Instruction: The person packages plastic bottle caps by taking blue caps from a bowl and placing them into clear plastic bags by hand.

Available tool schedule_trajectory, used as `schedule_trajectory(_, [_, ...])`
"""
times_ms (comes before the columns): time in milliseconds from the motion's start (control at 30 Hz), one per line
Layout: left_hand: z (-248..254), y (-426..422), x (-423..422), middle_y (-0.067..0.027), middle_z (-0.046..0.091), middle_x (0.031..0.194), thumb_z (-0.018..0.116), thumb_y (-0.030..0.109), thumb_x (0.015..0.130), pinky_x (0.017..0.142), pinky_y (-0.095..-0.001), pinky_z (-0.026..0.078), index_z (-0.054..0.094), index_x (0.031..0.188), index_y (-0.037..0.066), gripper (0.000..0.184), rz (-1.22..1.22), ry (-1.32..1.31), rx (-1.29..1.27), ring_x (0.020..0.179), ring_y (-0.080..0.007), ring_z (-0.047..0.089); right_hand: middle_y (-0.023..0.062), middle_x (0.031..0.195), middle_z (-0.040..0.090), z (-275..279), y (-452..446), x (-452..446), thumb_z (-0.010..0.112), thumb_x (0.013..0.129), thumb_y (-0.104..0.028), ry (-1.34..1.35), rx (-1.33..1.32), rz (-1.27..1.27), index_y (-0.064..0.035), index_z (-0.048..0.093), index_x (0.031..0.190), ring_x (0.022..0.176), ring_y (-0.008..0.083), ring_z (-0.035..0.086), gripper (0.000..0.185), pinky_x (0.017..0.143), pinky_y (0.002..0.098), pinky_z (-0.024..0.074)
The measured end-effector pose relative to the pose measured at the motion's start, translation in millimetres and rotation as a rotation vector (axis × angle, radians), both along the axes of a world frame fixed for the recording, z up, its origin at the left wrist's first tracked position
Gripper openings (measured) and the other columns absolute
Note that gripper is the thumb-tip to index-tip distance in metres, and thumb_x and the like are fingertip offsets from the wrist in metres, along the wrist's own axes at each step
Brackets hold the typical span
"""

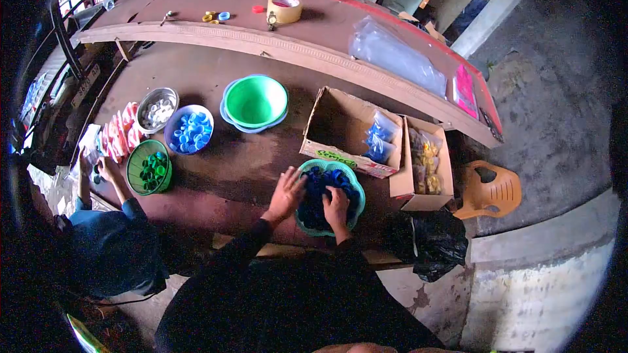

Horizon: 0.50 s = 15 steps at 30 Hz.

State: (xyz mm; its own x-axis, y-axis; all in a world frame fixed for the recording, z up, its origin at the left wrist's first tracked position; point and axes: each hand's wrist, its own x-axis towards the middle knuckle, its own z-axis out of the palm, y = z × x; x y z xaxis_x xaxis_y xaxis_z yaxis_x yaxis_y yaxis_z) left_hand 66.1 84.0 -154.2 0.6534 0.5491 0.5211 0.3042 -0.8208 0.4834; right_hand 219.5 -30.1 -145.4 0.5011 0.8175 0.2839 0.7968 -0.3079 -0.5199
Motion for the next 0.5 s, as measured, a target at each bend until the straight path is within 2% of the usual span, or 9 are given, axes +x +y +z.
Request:
schedule_trajectory(33, [5.5,-8.5,5.9,-0.0146,0.038,0.135,0.061,0.013,0.075,0.103,-0.0514,0.027,0.046,0.125,0.010,0.053,-0.107,-0.014,-0.006,0.129,-0.0341,0.029,0.0130,0.103,0.054,-5.0,0.7,5.2,0.061,0.079,-0.014,0.110,0.141,0.018,-0.0074,0.055,0.107,0.097,0.0328,0.050,0.029,0.082,0.0411,0.0402])
schedule_trajectory(67, [-3.3,-17.3,15.1,-0.0138,0.038,0.135,0.061,0.014,0.075,0.102,-0.0496,0.029,0.047,0.125,0.011,0.052,-0.136,0.026,-0.020,0.126,-0.0333,0.033,0.0139,0.104,0.055,-1.4,-1.3,7.2,0.059,0.080,-0.009,0.149,0.124,-0.017,-0.0048,0.055,0.106,0.096,0.0320,0.052,0.026,0.080,0.0368,0.0424])
schedule_trajectory(100, [-12.2,-25.6,21.7,-0.0130,0.038,0.135,0.061,0.014,0.075,0.101,-0.0478,0.031,0.048,0.124,0.013,0.051,-0.167,0.067,-0.036,0.124,-0.0325,0.036,0.0139,0.104,0.055,1.8,-4.1,8.2,0.059,0.080,-0.009,0.146,0.122,-0.022,-0.0048,0.055,0.106,0.096,0.0320,0.052,0.026,0.080,0.0368,0.0424])
schedule_trajectory(233, [-16.0,-36.6,25.4,-0.0117,0.042,0.129,0.060,0.016,0.075,0.093,-0.0434,0.037,0.051,0.120,0.016,0.046,-0.167,0.219,0.009,0.112,-0.0299,0.046,0.0136,0.106,0.054,1.6,-19.9,11.5,0.056,0.082,-0.005,0.212,0.215,-0.089,-0.0037,0.054,0.108,0.097,0.0272,0.053,0.026,0.078,0.0348,0.0449])
schedule_trajectory(300, [-9.1,-36.4,24.7,-0.0102,0.046,0.119,0.059,0.018,0.076,0.084,-0.0401,0.040,0.054,0.116,0.017,0.040,-0.104,0.244,-0.025,0.100,-0.0274,0.050,0.0136,0.106,0.053,2.2,-28.1,9.7,0.055,0.082,-0.002,0.286,0.272,-0.105,-0.0032,0.053,0.107,0.096,0.0270,0.053,0.026,0.076,0.0355,0.0459])
schedule_trajectory(333, [-7.5,-36.6,26.3,-0.0113,0.047,0.112,0.059,0.018,0.076,0.081,-0.0404,0.040,0.055,0.113,0.016,0.037,-0.093,0.205,-0.025,0.099,-0.0286,0.050,0.0136,0.106,0.053,-3.5,-31.7,11.1,0.055,0.082,-0.002,0.286,0.276,-0.110,-0.0032,0.053,0.107,0.096,0.0270,0.053,0.026,0.076,0.0355,0.0459])
schedule_trajectory(433, [-1.8,-36.9,28.9,-0.0114,0.047,0.112,0.057,0.018,0.077,0.078,-0.0398,0.040,0.055,0.111,0.015,0.034,-0.058,0.298,-0.138,0.098,-0.0280,0.051,0.0138,0.104,0.054,-12.1,-40.7,11.2,0.056,0.078,0.000,0.285,0.317,-0.075,-0.0036,0.054,0.105,0.096,0.0284,0.053,0.027,0.078,0.0362,0.0445])
schedule_trajectory(500, [-9.0,-35.0,32.8,-0.0111,0.048,0.111,0.056,0.018,0.078,0.077,-0.0397,0.041,0.055,0.111,0.015,0.034,-0.064,0.293,-0.146,0.097,-0.0277,0.052,0.0141,0.104,0.054,0.7,-46.9,7.0,0.057,0.071,0.003,0.093,0.235,0.020,-0.0048,0.055,0.101,0.096,0.0303,0.052,0.031,0.081,0.0385,0.0425])
